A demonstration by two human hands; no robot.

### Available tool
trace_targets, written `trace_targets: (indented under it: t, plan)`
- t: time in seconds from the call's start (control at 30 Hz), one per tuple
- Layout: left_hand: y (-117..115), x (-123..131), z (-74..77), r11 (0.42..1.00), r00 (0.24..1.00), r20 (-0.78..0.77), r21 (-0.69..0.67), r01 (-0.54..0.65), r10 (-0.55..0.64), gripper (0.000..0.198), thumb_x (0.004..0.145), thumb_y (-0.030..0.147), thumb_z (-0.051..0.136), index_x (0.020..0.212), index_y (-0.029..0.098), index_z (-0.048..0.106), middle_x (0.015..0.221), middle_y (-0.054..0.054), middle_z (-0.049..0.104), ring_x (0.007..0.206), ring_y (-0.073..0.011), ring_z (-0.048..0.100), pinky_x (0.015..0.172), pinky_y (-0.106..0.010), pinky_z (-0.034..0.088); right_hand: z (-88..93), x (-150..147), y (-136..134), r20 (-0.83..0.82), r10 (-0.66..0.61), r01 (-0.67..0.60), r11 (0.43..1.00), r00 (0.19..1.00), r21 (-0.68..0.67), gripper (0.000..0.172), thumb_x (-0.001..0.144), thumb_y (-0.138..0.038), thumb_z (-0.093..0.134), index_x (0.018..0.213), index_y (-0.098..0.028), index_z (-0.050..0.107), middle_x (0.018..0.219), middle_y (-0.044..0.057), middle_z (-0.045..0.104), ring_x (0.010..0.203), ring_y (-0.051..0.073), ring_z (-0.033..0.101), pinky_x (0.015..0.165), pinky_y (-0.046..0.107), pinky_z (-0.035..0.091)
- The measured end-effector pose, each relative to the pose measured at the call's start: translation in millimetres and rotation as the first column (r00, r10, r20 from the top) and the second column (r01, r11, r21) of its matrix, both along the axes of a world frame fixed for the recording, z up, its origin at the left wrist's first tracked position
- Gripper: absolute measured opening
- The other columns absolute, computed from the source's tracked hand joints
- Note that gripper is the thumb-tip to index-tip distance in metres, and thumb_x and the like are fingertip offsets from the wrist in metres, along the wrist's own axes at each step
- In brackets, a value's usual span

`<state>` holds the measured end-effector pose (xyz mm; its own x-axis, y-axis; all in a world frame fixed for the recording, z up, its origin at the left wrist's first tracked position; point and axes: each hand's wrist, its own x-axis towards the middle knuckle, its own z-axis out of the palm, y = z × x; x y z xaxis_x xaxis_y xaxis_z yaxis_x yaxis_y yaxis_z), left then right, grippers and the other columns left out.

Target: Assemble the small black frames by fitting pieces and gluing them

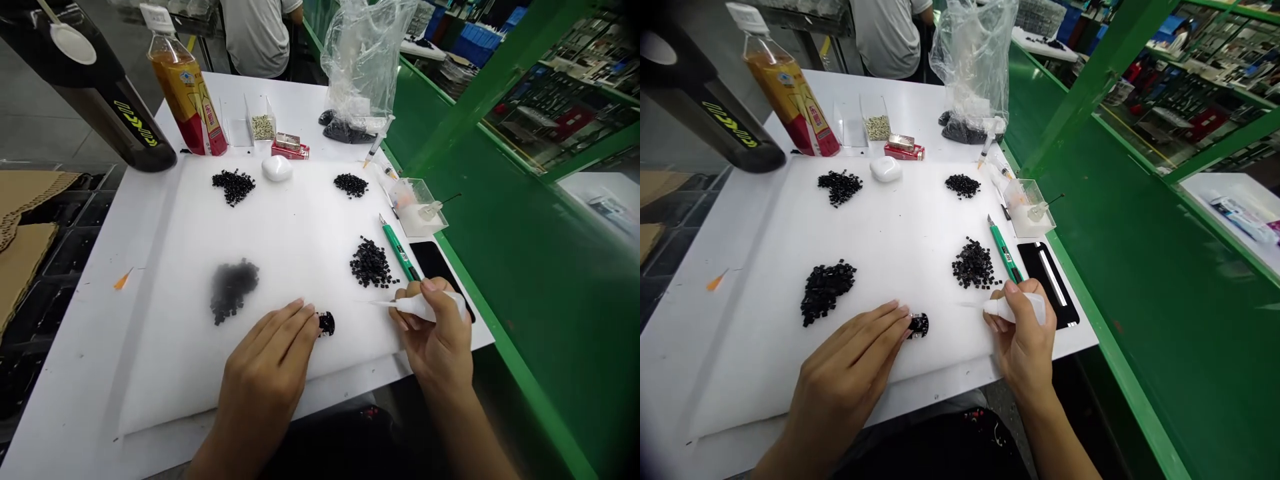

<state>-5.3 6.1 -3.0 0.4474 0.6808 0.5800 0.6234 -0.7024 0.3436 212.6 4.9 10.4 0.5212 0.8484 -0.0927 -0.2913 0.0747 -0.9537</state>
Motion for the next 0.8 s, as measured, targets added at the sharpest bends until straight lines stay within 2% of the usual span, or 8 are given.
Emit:
trace_targets:
  t: [0.07, 0.23, 0.4, 0.53, 0.7, 0.8]
  plan:
    - [-0.6, -0.7, 0.6, 1.000, 1.000, -0.005, -0.028, -0.008, 0.008, 0.027, 0.097, 0.003, 0.061, 0.121, 0.010, 0.070, 0.121, -0.010, 0.074, 0.118, -0.0264, 0.069, 0.100, -0.045, 0.062, -2.6, -4.1, 2.0, 0.026, 0.011, -0.011, 1.000, 1.000, -0.005, 0.043, 0.081, -0.038, 0.077, 0.067, -0.022, 0.040, 0.053, -0.008, 0.039, 0.048, 0.008, 0.039, 0.044, 0.021, 0.036]
    - [3.2, -9.8, 1.9, 0.989, 0.997, 0.006, -0.122, 0.078, -0.078, 0.025, 0.100, 0.014, 0.064, 0.124, 0.013, 0.069, 0.126, -0.006, 0.073, 0.122, -0.0230, 0.067, 0.105, -0.040, 0.061, -3.2, -6.5, 2.6, 0.101, -0.022, 0.028, 0.998, 0.995, -0.056, 0.045, 0.081, -0.040, 0.078, 0.061, -0.022, 0.041, 0.053, -0.007, 0.035, 0.046, 0.008, 0.038, 0.040, 0.021, 0.035]
    - [1.2, -3.8, 0.2, 0.998, 1.000, -0.002, -0.053, 0.029, -0.029, 0.025, 0.097, 0.008, 0.066, 0.121, 0.011, 0.070, 0.123, -0.009, 0.074, 0.119, -0.0249, 0.069, 0.102, -0.042, 0.062, -7.7, -5.6, -4.4, 0.165, -0.066, 0.082, 0.992, 0.984, -0.093, 0.040, 0.077, -0.042, 0.081, 0.061, -0.021, 0.051, 0.053, -0.005, 0.044, 0.045, 0.010, 0.044, 0.036, 0.023, 0.036]
    - [1.4, 2.1, 1.7, 0.997, 0.999, 0.032, -0.072, -0.009, 0.011, 0.018, 0.097, 0.009, 0.066, 0.114, 0.011, 0.073, 0.116, -0.008, 0.076, 0.115, -0.0241, 0.071, 0.100, -0.041, 0.062, -11.6, -5.8, -6.2, 0.194, -0.087, 0.112, 0.986, 0.977, -0.120, 0.034, 0.077, -0.043, 0.083, 0.064, -0.020, 0.060, 0.055, -0.002, 0.053, 0.044, 0.010, 0.045, 0.035, 0.025, 0.039]
    - [1.8, 3.6, 2.5, 0.997, 0.998, 0.057, -0.075, -0.018, 0.022, 0.017, 0.096, 0.009, 0.068, 0.111, 0.011, 0.074, 0.112, -0.008, 0.077, 0.113, -0.0237, 0.072, 0.099, -0.040, 0.063, -12.5, -6.9, -6.0, 0.191, -0.093, 0.115, 0.988, 0.977, -0.107, 0.031, 0.078, -0.041, 0.083, 0.068, -0.020, 0.064, 0.058, -0.001, 0.056, 0.045, 0.010, 0.044, 0.035, 0.026, 0.040]
    - [1.3, 3.7, 1.1, 0.996, 0.997, 0.066, -0.085, -0.021, 0.026, 0.017, 0.096, 0.009, 0.068, 0.112, 0.012, 0.074, 0.113, -0.008, 0.077, 0.114, -0.0232, 0.072, 0.099, -0.040, 0.062, -12.5, -6.6, -6.2, 0.215, -0.064, 0.088, 0.991, 0.974, -0.103, 0.029, 0.079, -0.041, 0.082, 0.069, -0.020, 0.065, 0.060, -0.001, 0.057, 0.046, 0.011, 0.048, 0.036, 0.027, 0.043]
